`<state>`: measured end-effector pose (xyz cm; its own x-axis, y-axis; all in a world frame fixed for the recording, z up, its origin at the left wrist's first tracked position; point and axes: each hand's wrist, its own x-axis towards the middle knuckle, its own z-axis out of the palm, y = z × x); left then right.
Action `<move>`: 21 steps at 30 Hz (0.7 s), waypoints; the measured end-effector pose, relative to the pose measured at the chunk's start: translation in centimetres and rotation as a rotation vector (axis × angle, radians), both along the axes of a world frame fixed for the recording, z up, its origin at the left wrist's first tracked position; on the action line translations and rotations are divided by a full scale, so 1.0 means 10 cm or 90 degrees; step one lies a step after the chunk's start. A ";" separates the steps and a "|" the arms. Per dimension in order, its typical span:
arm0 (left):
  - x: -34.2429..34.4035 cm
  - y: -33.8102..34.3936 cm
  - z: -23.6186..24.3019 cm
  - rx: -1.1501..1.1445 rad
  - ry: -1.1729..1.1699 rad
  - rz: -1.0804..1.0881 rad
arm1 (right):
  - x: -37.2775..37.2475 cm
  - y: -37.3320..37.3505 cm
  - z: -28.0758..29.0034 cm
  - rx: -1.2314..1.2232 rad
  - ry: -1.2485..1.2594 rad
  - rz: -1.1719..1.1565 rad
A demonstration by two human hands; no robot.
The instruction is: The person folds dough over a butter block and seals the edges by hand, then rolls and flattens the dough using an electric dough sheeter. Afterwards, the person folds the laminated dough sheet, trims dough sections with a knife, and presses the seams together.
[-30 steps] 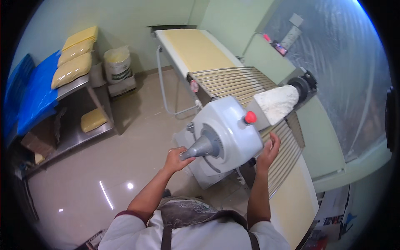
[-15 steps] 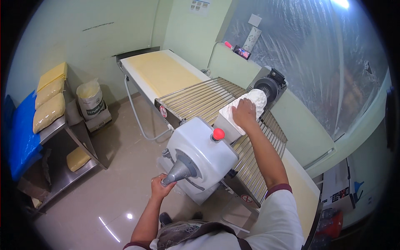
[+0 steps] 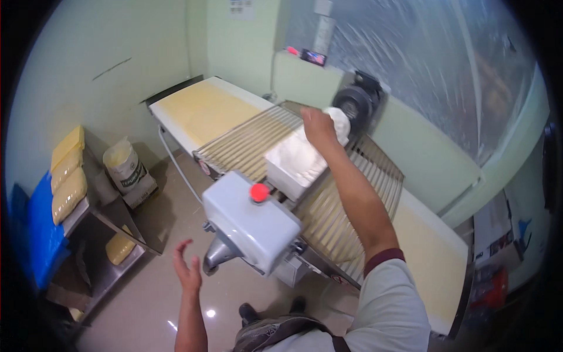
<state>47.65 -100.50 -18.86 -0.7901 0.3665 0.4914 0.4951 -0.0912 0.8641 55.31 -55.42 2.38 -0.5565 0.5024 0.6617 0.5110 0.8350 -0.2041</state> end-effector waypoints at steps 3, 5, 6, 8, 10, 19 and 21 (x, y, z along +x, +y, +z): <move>-0.18 0.40 0.62 -0.004 0.095 -0.015 | 0.39 0.28 -0.09 -0.546 0.508 0.311; -0.31 0.80 0.95 -0.026 0.131 -0.014 | 1.04 0.44 -0.75 -0.994 0.839 0.714; -0.36 0.99 1.05 -0.055 0.152 -0.025 | 1.51 0.50 -1.23 -1.085 0.902 0.705; -0.56 1.39 1.19 -0.184 0.098 -0.041 | 2.83 0.50 -2.30 -1.129 1.009 0.746; -0.74 1.66 1.17 -0.345 0.098 -0.079 | 4.54 0.20 -3.10 -0.815 1.242 0.385; -1.77 1.85 0.96 -0.716 0.088 -0.106 | 9.59 -2.45 -2.10 0.125 0.696 -0.990; -1.97 1.95 0.87 -0.675 -0.037 -0.080 | 8.73 -1.98 -2.60 -0.037 0.375 -1.043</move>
